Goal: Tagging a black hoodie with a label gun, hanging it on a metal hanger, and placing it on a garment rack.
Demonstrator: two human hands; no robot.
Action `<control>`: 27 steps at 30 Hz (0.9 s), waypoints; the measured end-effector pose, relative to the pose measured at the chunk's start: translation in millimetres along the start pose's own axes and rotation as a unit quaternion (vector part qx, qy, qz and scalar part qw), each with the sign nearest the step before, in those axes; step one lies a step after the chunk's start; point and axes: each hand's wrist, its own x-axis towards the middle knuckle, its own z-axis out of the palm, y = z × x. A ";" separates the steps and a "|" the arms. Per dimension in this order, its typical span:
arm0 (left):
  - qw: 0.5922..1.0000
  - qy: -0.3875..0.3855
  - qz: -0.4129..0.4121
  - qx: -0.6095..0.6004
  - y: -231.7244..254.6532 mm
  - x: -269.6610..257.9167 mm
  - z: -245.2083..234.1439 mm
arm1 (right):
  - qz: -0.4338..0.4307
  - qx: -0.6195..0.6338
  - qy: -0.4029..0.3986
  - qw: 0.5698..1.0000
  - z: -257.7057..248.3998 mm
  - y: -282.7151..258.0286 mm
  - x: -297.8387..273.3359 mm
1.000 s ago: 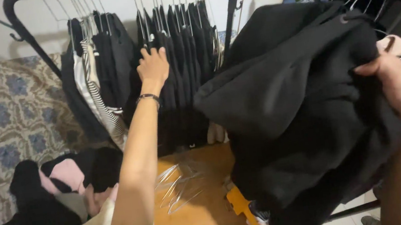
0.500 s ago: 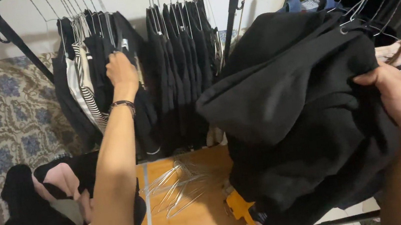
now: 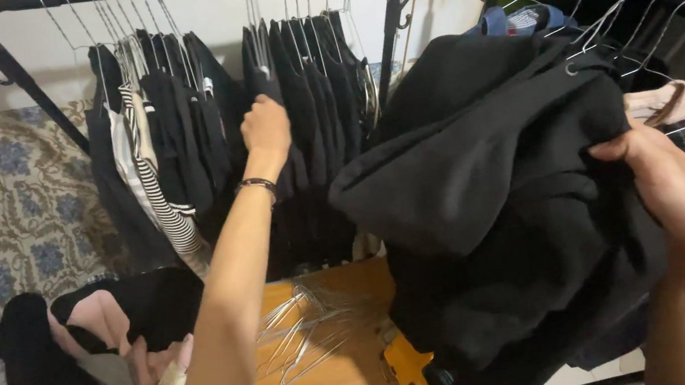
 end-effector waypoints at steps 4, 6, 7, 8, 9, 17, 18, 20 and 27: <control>0.997 0.052 -0.024 0.044 -47.4 4.5 -5.9 | 0.000 -0.004 -0.002 1.000 -22.0 24.8 8.6; 0.997 0.048 -0.042 0.041 -74.0 7.9 -13.6 | -0.015 -0.016 -0.007 1.000 -21.2 25.3 8.5; 0.996 0.045 -0.060 0.037 -87.1 10.5 -17.9 | -0.031 -0.028 -0.011 0.999 -20.5 25.2 7.9; 0.997 0.044 -0.059 0.038 -87.9 8.8 -22.6 | -0.030 -0.027 -0.010 0.999 -17.3 23.0 5.0; 0.996 0.042 -0.062 0.040 -88.4 6.3 -26.6 | -0.016 -0.019 0.001 1.000 -14.7 21.0 2.4; 0.982 0.121 0.068 0.127 34.2 -42.3 -93.8 | -0.027 -0.059 0.004 0.998 -7.3 22.4 7.8; 0.996 0.068 0.056 0.034 52.9 -43.2 -85.2 | -0.024 -0.043 -0.006 0.999 -6.1 21.6 5.9; 0.997 0.012 0.047 -0.063 78.0 -42.1 -65.4 | -0.021 -0.029 -0.011 0.999 -1.7 17.3 -1.2; 0.998 -0.045 0.016 -0.052 59.3 -17.7 8.3 | 0.002 -0.009 0.004 1.000 -4.7 21.7 -9.8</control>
